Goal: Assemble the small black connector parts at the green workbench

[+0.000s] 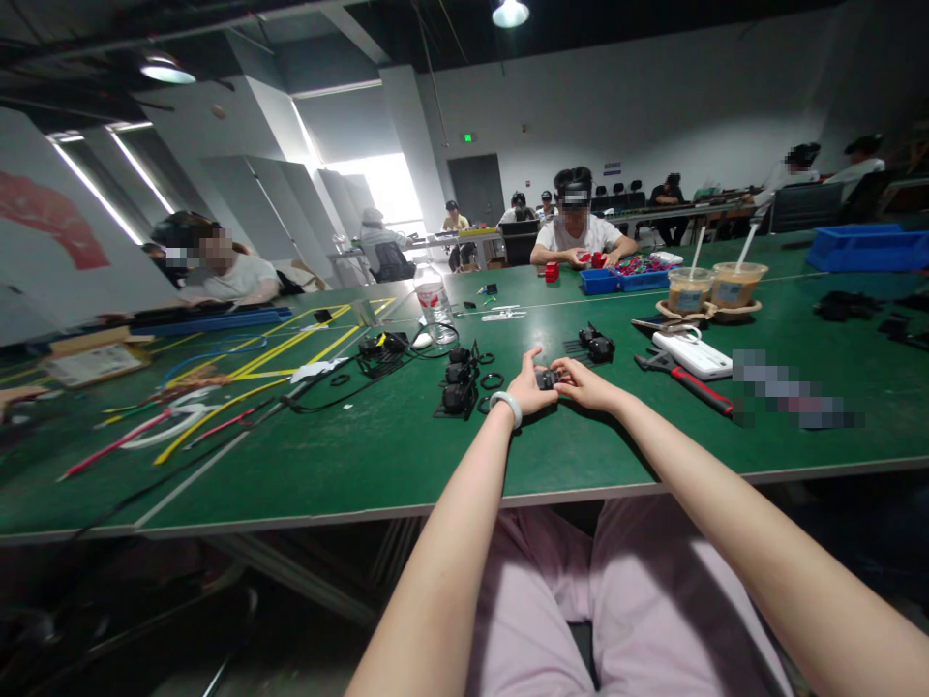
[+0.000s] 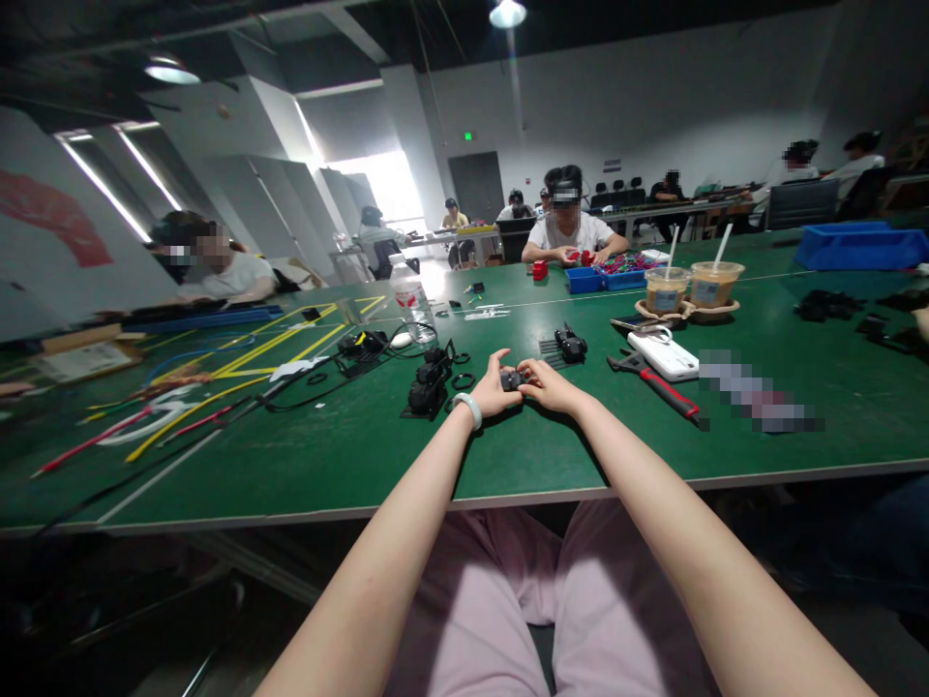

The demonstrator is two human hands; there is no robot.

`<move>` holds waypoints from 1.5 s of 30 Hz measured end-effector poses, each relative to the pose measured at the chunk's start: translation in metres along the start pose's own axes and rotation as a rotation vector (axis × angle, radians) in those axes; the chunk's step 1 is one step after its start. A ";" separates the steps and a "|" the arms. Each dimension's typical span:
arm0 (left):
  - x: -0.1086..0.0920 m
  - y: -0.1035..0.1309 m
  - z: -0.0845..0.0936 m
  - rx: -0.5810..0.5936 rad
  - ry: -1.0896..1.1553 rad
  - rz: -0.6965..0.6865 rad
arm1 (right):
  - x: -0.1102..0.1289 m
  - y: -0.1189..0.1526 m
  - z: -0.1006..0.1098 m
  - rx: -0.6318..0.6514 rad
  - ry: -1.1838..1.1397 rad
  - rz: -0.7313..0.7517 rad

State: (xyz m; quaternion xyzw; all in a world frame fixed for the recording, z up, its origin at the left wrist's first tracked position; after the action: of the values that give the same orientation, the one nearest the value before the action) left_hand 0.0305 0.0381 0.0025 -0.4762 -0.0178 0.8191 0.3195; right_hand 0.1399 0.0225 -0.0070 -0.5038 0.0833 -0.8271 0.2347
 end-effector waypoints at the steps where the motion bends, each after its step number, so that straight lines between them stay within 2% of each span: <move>1: 0.000 0.000 0.000 0.001 0.000 -0.001 | -0.001 0.000 0.000 -0.002 0.002 -0.005; 6: -0.001 0.000 0.000 0.004 0.002 0.007 | 0.009 0.002 0.003 -0.011 0.089 -0.025; 9: -0.001 0.000 0.001 0.005 0.000 0.004 | 0.025 0.010 0.022 -0.098 0.288 0.017; 10: 0.000 -0.001 0.001 0.006 -0.002 0.004 | 0.028 0.015 0.033 -0.175 0.377 -0.002; 12: 0.002 -0.001 0.001 0.009 -0.009 0.007 | 0.023 0.027 0.063 -0.388 0.559 -0.186; 14: 0.003 -0.001 0.001 0.011 -0.021 0.005 | 0.009 0.044 0.091 -0.575 0.682 -0.477; 16: 0.005 -0.001 0.001 0.014 -0.034 -0.002 | -0.009 0.059 0.108 -0.637 0.750 -0.744; 18: 0.006 -0.001 0.000 0.016 -0.045 -0.004 | -0.023 0.067 0.116 -0.634 0.774 -0.911; 20: 0.007 -0.001 0.000 0.017 -0.052 0.001 | -0.031 0.071 0.118 -0.613 0.767 -0.991; 26: 0.009 -0.001 0.000 0.024 -0.070 -0.007 | -0.036 0.073 0.119 -0.580 0.772 -1.046; 33: 0.009 -0.001 0.000 0.022 -0.052 0.006 | -0.046 0.080 0.131 -0.647 0.786 -1.192; 37: 0.009 -0.002 0.000 0.005 -0.034 0.009 | -0.051 0.080 0.134 -0.648 0.773 -1.213; 42: 0.010 -0.002 -0.001 0.005 -0.021 0.002 | -0.050 0.081 0.128 -0.565 0.733 -1.237; 45: 0.011 -0.002 0.000 0.005 -0.005 0.000 | -0.045 0.078 0.125 -0.528 0.722 -1.146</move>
State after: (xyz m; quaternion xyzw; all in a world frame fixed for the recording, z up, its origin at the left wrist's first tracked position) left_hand 0.0284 0.0455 -0.0051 -0.4732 -0.0164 0.8204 0.3205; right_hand 0.2903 -0.0124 -0.0119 -0.2040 0.0751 -0.8872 -0.4070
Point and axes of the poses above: each hand's wrist, its own y-axis away from the middle knuckle, its own z-axis out of the back of the hand, x = y × z, the point moved 6 cm from there along -y, towards the middle knuckle, and after that the axes turned 4 degrees about -z, right-handed, at the moved point
